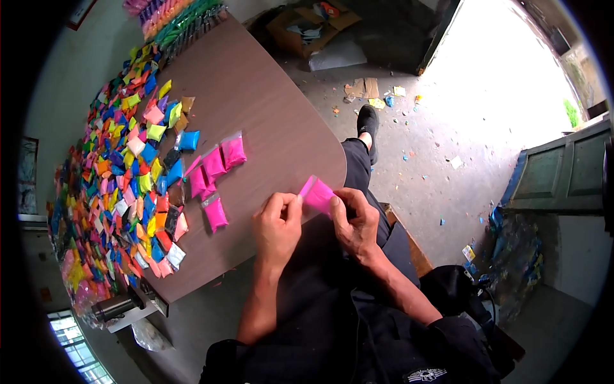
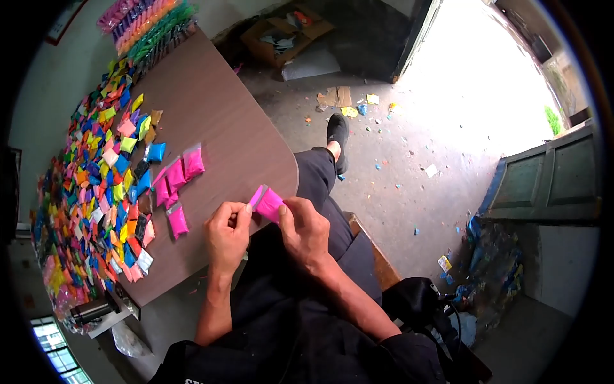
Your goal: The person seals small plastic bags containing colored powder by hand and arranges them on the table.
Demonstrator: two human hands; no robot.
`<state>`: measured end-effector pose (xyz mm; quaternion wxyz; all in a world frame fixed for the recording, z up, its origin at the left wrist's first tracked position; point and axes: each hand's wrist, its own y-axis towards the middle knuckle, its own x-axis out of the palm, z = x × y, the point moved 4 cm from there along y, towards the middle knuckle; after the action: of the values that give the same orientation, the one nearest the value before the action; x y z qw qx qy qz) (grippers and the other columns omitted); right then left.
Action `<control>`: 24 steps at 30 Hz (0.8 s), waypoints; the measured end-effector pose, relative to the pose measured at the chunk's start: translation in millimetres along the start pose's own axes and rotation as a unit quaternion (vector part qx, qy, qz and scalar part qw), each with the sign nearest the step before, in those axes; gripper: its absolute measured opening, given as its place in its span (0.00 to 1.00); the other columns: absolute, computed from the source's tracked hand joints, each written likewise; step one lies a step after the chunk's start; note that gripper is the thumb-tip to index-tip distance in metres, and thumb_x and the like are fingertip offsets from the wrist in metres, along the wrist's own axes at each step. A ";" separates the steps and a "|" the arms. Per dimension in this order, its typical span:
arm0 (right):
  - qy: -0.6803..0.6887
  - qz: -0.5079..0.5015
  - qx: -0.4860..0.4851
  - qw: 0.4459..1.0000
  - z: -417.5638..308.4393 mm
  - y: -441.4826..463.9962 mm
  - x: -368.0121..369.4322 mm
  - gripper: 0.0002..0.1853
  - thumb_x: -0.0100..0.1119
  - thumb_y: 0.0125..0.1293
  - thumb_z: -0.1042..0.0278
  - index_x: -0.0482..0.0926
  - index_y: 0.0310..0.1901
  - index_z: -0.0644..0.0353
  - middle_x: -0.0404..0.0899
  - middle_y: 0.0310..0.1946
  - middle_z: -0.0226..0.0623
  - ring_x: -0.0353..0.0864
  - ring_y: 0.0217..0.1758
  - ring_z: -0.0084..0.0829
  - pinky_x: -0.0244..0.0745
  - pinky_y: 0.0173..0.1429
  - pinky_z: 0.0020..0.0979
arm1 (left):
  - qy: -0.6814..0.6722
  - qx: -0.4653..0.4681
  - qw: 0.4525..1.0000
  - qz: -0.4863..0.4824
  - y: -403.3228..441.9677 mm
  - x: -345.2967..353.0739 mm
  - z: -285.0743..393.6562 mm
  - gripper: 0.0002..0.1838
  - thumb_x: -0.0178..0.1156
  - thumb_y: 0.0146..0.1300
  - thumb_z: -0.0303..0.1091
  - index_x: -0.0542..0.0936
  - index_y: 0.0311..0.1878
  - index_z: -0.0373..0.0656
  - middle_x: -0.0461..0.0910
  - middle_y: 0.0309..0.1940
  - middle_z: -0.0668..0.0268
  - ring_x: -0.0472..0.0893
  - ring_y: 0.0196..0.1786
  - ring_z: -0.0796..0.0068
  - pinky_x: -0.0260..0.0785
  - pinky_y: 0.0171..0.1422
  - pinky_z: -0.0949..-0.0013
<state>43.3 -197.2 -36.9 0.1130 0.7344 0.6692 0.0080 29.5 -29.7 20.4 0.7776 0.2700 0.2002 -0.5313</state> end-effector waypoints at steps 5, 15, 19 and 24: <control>0.027 0.010 0.017 0.999 7.2 -2.1 4.4 0.08 0.64 0.75 0.74 0.79 0.48 0.70 0.83 0.28 0.31 0.79 0.30 0.16 0.74 0.35 0.21 | 0.022 0.063 0.996 -0.055 -18.6 18.4 9.9 0.06 0.68 0.68 0.29 0.80 0.36 0.42 0.84 0.30 0.57 0.85 0.32 0.48 0.76 0.34 0.54; 0.021 0.009 0.018 1.000 1.3 -2.3 4.7 0.07 0.67 0.73 0.76 0.78 0.46 0.68 0.83 0.27 0.30 0.77 0.28 0.15 0.72 0.34 0.20 | 0.055 0.054 0.997 -0.017 3.5 3.3 -12.4 0.06 0.67 0.69 0.26 0.79 0.35 0.39 0.83 0.30 0.55 0.84 0.32 0.48 0.75 0.34 0.53; 0.029 0.006 0.027 0.999 5.2 -4.4 5.6 0.09 0.67 0.73 0.76 0.77 0.47 0.68 0.84 0.28 0.31 0.80 0.30 0.15 0.73 0.35 0.20 | 0.025 0.062 0.998 -0.022 -0.3 -1.3 12.6 0.05 0.67 0.69 0.26 0.81 0.35 0.40 0.84 0.31 0.56 0.85 0.32 0.50 0.76 0.35 0.54; 0.036 0.027 0.021 0.999 7.9 -4.4 6.0 0.11 0.72 0.69 0.72 0.79 0.45 0.65 0.87 0.28 0.42 0.88 0.29 0.25 0.81 0.36 0.27 | 0.122 0.132 0.980 -0.083 2.6 13.6 24.9 0.03 0.69 0.66 0.27 0.84 0.38 0.41 0.84 0.31 0.59 0.85 0.33 0.50 0.76 0.36 0.55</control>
<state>40.9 -192.2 -46.2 0.0732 0.7537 0.6527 0.0234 37.4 -54.4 32.1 0.6586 0.4152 0.2434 -0.5785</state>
